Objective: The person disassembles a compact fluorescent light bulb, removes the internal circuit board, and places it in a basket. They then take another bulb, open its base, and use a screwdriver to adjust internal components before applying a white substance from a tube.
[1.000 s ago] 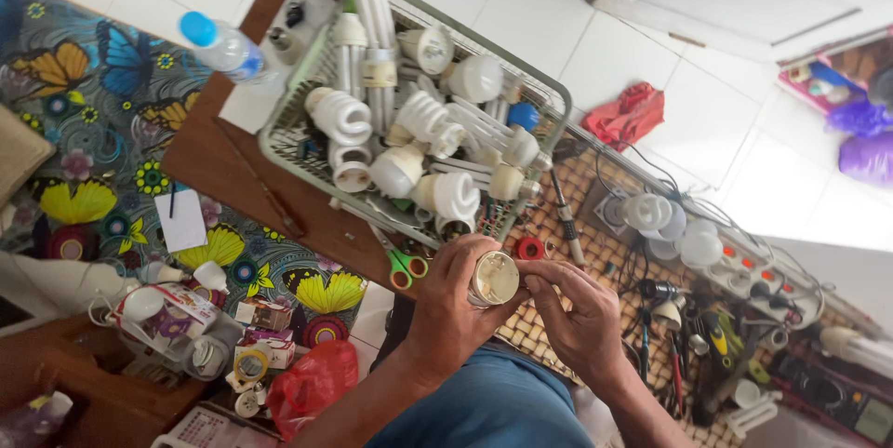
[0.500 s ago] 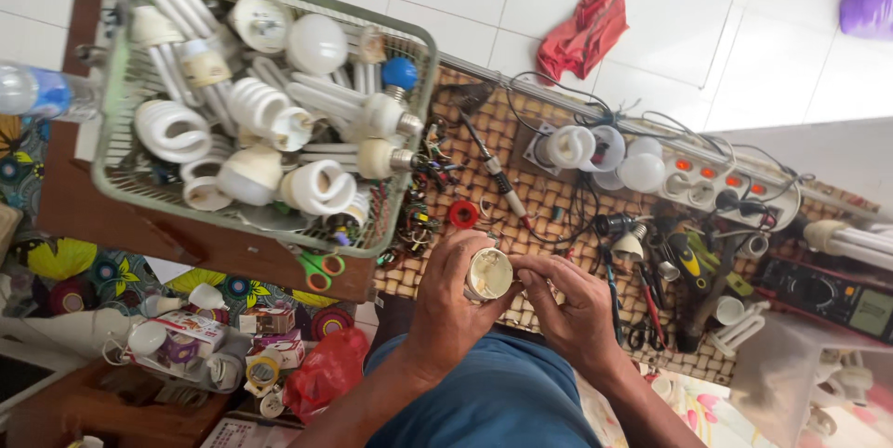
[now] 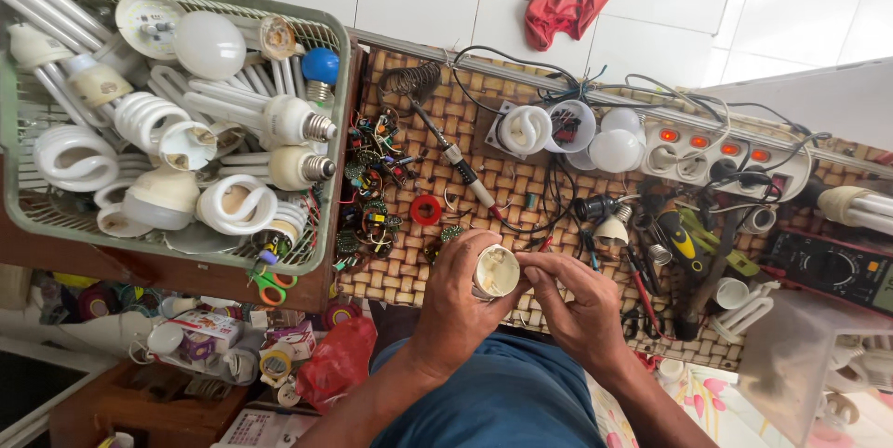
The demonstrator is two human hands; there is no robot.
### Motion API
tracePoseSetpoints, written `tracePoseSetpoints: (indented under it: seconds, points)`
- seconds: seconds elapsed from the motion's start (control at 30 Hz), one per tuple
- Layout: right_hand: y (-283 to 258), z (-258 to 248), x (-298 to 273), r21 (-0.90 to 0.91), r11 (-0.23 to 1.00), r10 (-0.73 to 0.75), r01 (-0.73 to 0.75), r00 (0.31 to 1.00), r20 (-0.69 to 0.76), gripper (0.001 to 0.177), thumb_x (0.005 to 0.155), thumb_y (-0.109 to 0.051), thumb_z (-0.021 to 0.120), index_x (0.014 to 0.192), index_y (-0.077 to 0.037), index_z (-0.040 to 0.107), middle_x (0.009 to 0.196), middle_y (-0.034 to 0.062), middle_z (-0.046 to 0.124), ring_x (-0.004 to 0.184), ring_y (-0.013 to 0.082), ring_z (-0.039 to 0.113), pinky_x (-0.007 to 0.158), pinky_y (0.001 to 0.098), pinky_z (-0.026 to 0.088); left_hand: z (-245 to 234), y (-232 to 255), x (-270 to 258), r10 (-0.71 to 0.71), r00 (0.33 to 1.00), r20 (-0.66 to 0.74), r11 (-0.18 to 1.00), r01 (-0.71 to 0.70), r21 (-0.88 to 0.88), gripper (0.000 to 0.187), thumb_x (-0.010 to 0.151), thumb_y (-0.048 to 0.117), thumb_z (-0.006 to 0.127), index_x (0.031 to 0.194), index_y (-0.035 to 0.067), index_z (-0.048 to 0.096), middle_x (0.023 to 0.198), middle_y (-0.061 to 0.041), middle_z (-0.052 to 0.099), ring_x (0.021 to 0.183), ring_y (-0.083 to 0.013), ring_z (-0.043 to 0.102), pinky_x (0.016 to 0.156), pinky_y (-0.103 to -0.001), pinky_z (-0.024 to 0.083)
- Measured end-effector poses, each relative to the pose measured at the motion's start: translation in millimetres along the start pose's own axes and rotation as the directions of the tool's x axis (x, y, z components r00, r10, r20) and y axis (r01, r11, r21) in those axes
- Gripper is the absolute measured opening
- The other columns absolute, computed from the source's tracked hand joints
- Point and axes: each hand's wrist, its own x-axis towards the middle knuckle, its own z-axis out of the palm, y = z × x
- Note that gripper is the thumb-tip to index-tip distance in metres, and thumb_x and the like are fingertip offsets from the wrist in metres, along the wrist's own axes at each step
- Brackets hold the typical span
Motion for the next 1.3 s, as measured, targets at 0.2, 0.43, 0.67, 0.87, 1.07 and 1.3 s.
tracePoseSetpoints:
  seconds: [0.2,0.43,0.67,0.87,1.07,1.3]
  points:
    - [-0.2,-4.2,2.8,0.003,0.999,0.045,-0.045,0.999,0.014,0.017,0.095,-0.013,0.059,0.101,-0.005,0.073,0.096,0.0059,0.077,0.086,0.0170,0.075,0.075,0.0283,0.057,-0.3,7.7,4.6,-0.012,1.000,-0.015,1.000,0.012,-0.004,0.048,0.084,0.021,0.081,0.117,0.001,0.053,0.112,-0.016,0.061,0.108,-0.0325,0.060,0.097,-0.041,0.049]
    - [-27.6,4.0,32.0,0.016,1.000,-0.023,0.022,0.997,0.075,0.017,0.095,-0.010,0.058,0.100,-0.003,0.072,0.094,0.0073,0.076,0.086,0.0179,0.074,0.077,0.0289,0.057,-30.2,11.4,11.7,-0.014,0.995,-0.101,1.000,0.015,0.005,0.050,0.083,0.020,0.082,0.119,0.000,0.053,0.115,-0.016,0.061,0.108,-0.0326,0.061,0.099,-0.042,0.050]
    - [-56.1,36.0,87.0,0.003,0.996,-0.084,0.084,0.982,0.167,0.015,0.096,-0.011,0.058,0.098,-0.009,0.072,0.084,-0.0002,0.075,0.075,0.0107,0.072,0.070,0.0250,0.054,-82.1,9.9,15.3,-0.091,0.965,-0.246,0.996,0.091,-0.010,0.050,0.083,0.019,0.082,0.121,0.002,0.054,0.120,-0.015,0.060,0.115,-0.0295,0.062,0.105,-0.038,0.049]
    - [-73.3,78.4,142.5,0.038,0.950,-0.311,0.309,0.938,0.152,0.012,0.091,-0.001,0.069,0.103,0.001,0.072,0.098,0.0112,0.075,0.087,0.0184,0.074,0.079,0.0278,0.060,-114.5,-15.8,25.7,-0.101,0.914,-0.392,0.991,0.128,0.042,0.055,0.080,0.020,0.086,0.120,0.002,0.053,0.119,-0.016,0.061,0.112,-0.0303,0.063,0.104,-0.041,0.051]
    - [-63.2,115.3,171.1,-0.070,0.903,-0.412,0.424,0.901,0.139,0.027,0.089,-0.014,0.079,0.112,-0.004,0.071,0.109,0.0119,0.070,0.099,0.0219,0.070,0.090,0.0325,0.057,-131.1,-24.7,39.3,-0.125,0.894,-0.430,0.990,0.138,-0.001,0.051,0.081,0.020,0.084,0.117,0.000,0.054,0.118,-0.017,0.060,0.112,-0.0308,0.062,0.103,-0.041,0.051]
    - [-61.1,125.3,192.0,-0.184,0.854,-0.424,0.486,0.856,0.296,0.037,0.091,-0.025,0.077,0.120,-0.005,0.066,0.112,0.0117,0.070,0.100,0.0266,0.067,0.089,0.0388,0.054,-142.6,-30.0,49.0,-0.147,0.900,-0.410,0.987,0.162,0.003,0.052,0.080,0.021,0.085,0.117,0.002,0.053,0.119,-0.015,0.061,0.112,-0.0298,0.063,0.104,-0.040,0.051]
